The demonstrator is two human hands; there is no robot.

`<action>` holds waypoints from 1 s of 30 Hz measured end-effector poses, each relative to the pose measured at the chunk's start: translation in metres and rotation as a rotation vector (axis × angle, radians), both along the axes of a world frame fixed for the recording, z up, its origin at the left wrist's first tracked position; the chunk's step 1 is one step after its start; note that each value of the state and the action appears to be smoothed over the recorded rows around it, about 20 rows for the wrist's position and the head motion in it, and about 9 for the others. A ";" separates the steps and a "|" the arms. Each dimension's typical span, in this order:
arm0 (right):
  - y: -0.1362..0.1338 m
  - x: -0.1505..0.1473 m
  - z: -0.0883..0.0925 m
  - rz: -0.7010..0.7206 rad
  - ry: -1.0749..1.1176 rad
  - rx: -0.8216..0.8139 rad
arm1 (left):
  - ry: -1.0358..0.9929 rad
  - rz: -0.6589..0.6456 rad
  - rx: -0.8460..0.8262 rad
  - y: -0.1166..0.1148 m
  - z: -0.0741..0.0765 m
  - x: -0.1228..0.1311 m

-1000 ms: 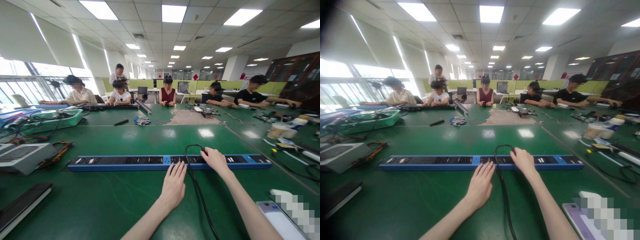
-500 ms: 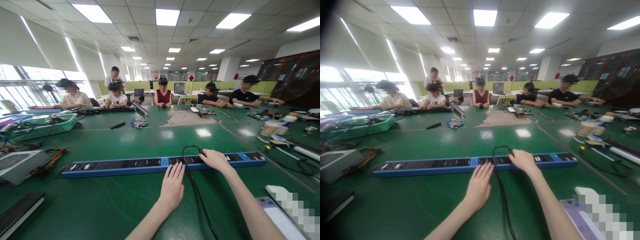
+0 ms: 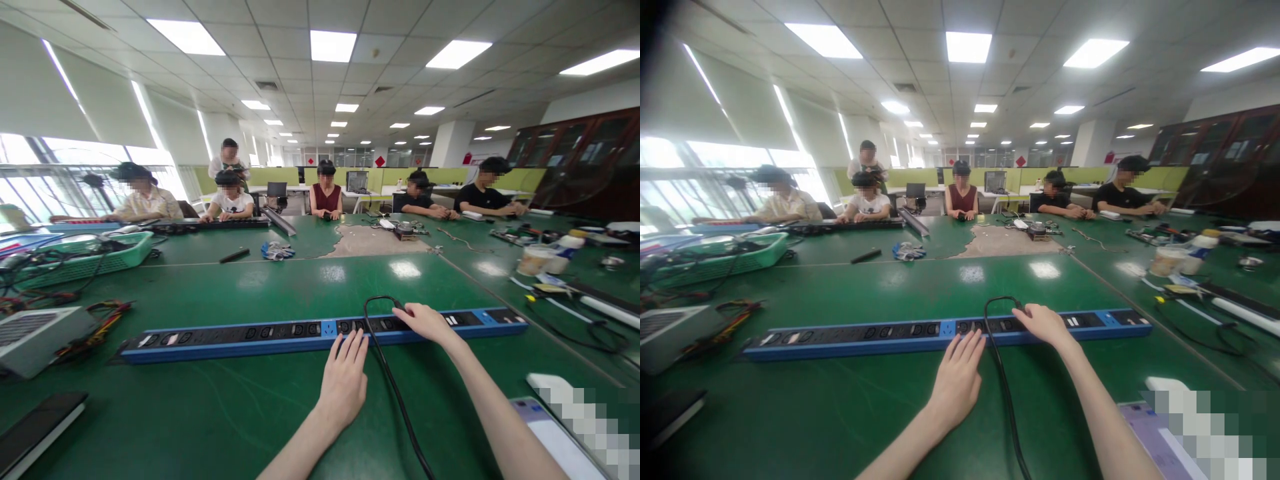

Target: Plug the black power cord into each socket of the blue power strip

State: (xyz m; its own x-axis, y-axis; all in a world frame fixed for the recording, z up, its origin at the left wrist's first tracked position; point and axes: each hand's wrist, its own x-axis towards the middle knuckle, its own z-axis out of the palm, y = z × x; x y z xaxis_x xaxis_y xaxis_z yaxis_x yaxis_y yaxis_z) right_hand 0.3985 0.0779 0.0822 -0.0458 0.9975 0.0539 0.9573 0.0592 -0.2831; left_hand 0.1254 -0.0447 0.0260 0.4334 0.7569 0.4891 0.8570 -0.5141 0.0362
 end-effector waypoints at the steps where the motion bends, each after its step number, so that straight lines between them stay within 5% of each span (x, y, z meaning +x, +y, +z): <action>1: 0.002 0.001 -0.001 -0.019 0.053 0.014 | 0.001 0.002 -0.002 0.000 0.000 0.000; 13: 0.011 0.000 -0.015 0.117 0.523 0.065 | 0.006 -0.006 -0.043 -0.001 0.004 -0.003; 19: 0.005 -0.007 -0.007 0.092 0.557 0.095 | -0.002 -0.004 -0.033 -0.003 0.005 -0.003; 30: 0.019 0.007 -0.031 0.130 0.550 0.055 | -0.003 -0.014 -0.040 -0.005 0.010 -0.005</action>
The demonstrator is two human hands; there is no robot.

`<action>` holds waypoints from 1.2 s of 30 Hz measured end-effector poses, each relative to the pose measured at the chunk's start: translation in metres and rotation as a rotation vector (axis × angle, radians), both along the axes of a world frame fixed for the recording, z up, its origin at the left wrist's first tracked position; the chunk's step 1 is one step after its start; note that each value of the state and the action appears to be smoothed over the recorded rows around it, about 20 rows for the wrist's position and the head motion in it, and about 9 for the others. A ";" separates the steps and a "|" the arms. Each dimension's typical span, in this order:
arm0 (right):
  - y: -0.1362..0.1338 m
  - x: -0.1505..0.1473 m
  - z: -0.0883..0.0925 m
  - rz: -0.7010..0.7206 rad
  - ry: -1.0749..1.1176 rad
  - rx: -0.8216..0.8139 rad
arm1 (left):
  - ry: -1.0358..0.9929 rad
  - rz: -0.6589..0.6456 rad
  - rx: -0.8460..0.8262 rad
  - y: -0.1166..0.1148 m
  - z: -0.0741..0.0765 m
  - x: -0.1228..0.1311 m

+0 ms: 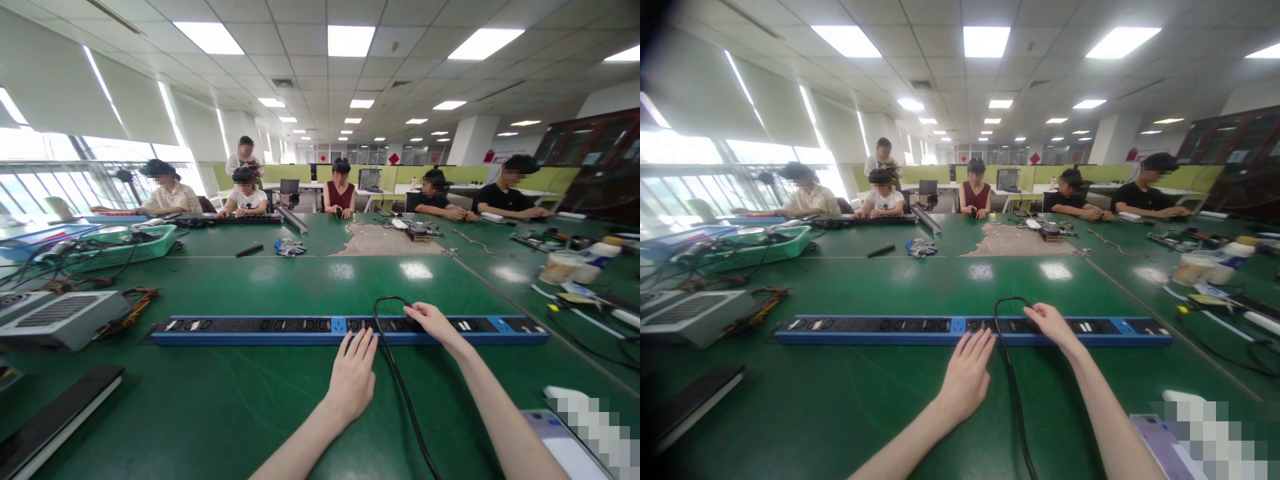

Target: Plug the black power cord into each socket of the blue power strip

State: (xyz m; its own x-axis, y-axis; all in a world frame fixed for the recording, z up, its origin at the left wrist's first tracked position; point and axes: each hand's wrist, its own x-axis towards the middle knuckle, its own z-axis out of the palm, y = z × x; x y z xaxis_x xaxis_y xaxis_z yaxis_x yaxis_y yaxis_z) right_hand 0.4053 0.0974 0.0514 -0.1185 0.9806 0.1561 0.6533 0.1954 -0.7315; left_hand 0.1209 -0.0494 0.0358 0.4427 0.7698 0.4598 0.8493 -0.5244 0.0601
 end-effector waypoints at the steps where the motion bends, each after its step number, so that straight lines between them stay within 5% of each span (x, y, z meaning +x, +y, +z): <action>1: 0.000 0.000 0.000 -0.003 0.000 0.003 | -0.001 0.002 -0.002 0.000 -0.001 0.001; 18: -0.024 -0.023 0.032 -0.129 -0.168 0.067 | -0.002 0.022 0.027 0.002 -0.006 0.005; 28: -0.011 -0.007 0.015 -0.187 -0.183 0.040 | 0.013 0.032 0.044 0.002 -0.007 0.004; 36: -0.017 -0.015 0.024 -0.080 -0.048 0.061 | -0.006 0.016 0.036 0.003 -0.006 0.003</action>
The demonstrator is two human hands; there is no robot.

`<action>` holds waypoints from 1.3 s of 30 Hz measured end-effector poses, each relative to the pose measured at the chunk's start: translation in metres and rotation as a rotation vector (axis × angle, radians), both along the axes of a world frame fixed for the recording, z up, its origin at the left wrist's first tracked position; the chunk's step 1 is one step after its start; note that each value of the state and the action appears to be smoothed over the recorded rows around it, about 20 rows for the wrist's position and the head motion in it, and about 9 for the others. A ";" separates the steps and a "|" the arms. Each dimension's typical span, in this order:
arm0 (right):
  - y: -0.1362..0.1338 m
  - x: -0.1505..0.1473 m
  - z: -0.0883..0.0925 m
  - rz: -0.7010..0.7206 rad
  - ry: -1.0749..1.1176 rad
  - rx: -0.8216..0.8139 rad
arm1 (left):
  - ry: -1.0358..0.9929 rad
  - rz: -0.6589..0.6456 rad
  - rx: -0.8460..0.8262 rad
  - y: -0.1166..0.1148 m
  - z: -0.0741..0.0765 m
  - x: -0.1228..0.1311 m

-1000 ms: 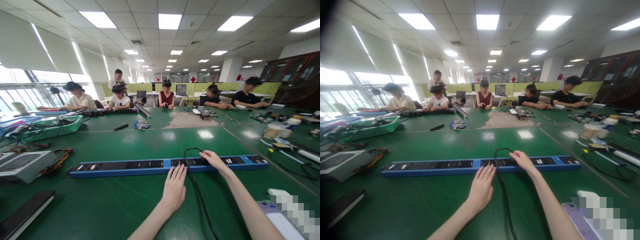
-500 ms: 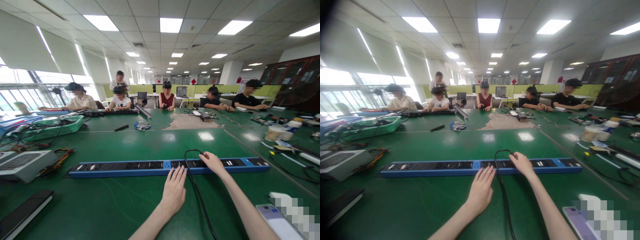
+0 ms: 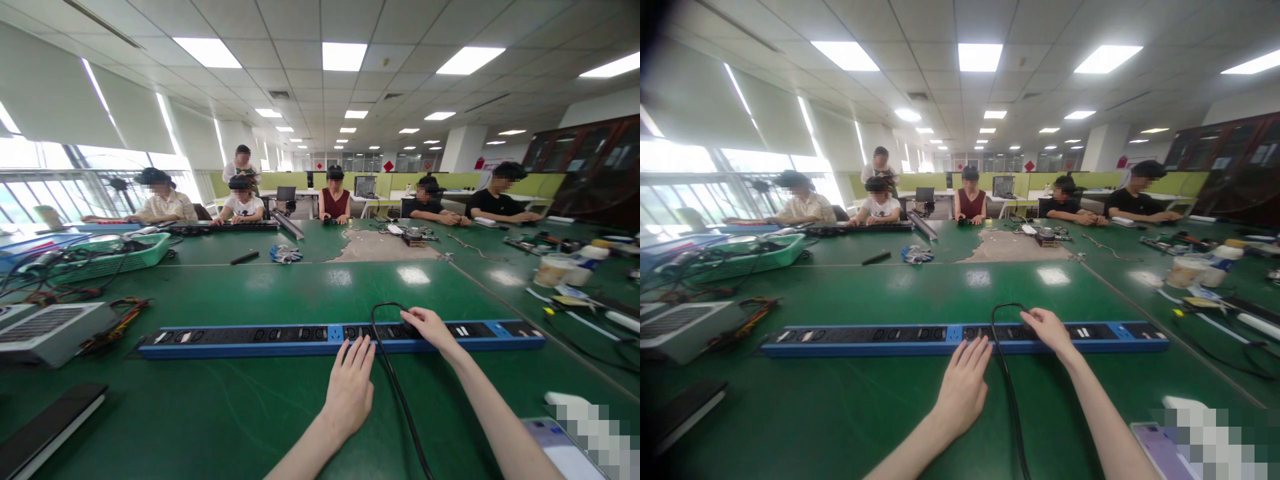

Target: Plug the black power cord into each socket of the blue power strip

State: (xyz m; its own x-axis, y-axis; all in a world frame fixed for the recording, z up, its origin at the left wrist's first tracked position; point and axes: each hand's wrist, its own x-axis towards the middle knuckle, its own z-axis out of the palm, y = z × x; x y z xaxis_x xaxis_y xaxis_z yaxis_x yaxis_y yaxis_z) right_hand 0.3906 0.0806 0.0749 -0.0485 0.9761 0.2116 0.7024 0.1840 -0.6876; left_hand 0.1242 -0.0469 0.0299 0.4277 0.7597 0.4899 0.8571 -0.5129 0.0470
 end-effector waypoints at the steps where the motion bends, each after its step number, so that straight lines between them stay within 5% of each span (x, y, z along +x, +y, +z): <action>1: 0.000 -0.001 0.000 -0.005 0.012 -0.003 | 0.000 -0.001 -0.007 0.000 0.000 0.000; 9: 0.006 0.013 -0.008 -0.037 -0.076 -0.014 | 0.001 0.005 -0.024 0.000 0.001 -0.002; 19: -0.008 -0.008 0.006 -0.127 -0.775 -0.036 | 0.007 0.000 -0.022 0.001 0.001 -0.001; 29: -0.006 0.004 0.010 -0.001 -0.665 -0.138 | 0.013 -0.015 -0.049 0.000 0.003 -0.004; 39: -0.012 -0.013 0.007 -0.171 -0.755 -0.035 | 0.018 -0.017 -0.038 0.000 0.001 -0.003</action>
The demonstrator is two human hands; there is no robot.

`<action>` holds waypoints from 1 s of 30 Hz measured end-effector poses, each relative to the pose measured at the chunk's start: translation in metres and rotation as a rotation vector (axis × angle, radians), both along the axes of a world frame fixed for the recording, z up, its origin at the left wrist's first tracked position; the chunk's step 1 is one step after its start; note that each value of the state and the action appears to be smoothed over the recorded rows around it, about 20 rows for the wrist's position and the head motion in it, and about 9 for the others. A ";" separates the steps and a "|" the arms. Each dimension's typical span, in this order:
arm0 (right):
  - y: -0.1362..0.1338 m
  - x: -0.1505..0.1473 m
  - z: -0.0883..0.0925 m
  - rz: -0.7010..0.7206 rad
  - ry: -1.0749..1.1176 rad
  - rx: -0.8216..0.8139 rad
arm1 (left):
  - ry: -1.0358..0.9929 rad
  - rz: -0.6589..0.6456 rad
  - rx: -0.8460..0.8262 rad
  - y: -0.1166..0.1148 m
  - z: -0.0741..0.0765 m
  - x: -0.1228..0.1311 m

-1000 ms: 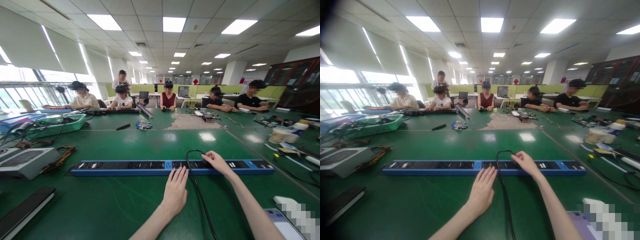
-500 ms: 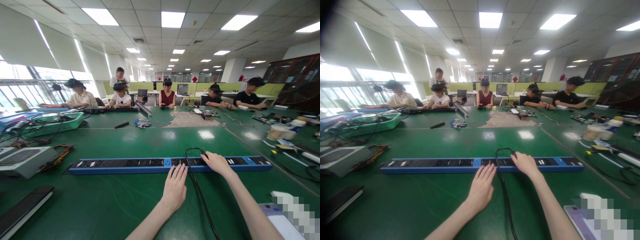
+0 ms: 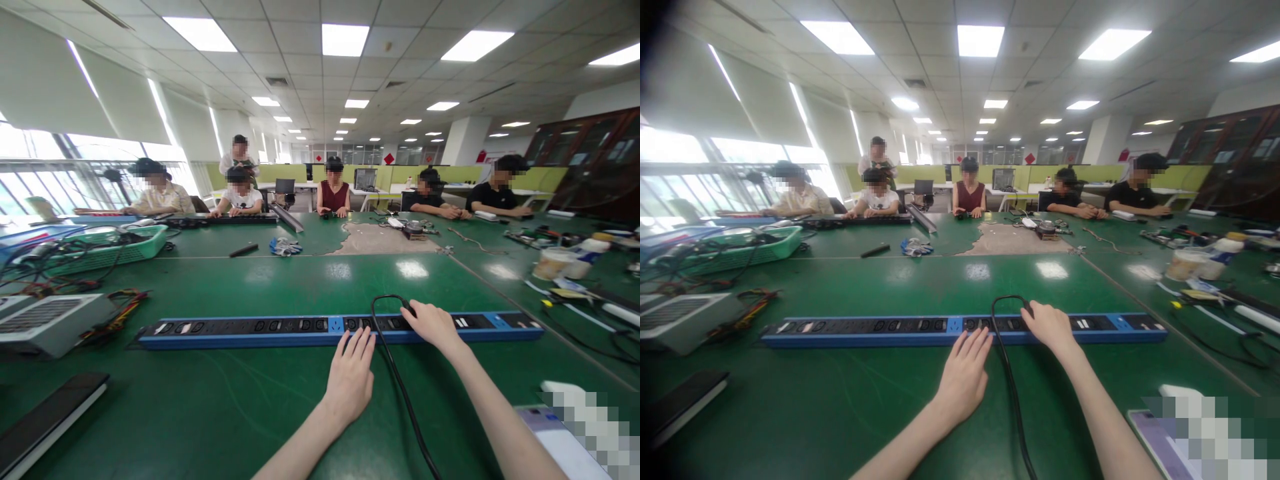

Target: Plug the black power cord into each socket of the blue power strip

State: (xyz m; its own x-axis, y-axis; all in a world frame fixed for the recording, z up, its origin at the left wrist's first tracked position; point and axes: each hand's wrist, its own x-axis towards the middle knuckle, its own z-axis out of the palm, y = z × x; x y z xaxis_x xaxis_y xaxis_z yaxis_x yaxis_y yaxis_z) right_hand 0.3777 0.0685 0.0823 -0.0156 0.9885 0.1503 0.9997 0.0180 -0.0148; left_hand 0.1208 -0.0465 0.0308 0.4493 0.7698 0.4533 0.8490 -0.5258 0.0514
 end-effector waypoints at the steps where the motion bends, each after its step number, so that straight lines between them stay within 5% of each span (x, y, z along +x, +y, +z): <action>1: 0.001 -0.001 -0.001 -0.005 0.005 -0.001 | -0.001 0.000 0.001 0.000 0.000 0.000; 24: -0.009 -0.007 -0.009 -0.078 -0.004 0.071 | -0.014 0.001 0.007 -0.001 0.000 -0.001; 30: -0.009 -0.007 0.013 -0.044 0.060 0.082 | -0.006 0.001 0.022 -0.001 0.002 0.000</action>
State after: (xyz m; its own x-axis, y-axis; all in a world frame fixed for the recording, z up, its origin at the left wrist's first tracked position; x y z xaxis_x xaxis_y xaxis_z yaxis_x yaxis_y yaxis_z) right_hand 0.3710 0.0597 0.0957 0.0388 0.9723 0.2305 0.9970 -0.0222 -0.0745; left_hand 0.1206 -0.0476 0.0326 0.4457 0.7604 0.4724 0.8494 -0.5258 0.0450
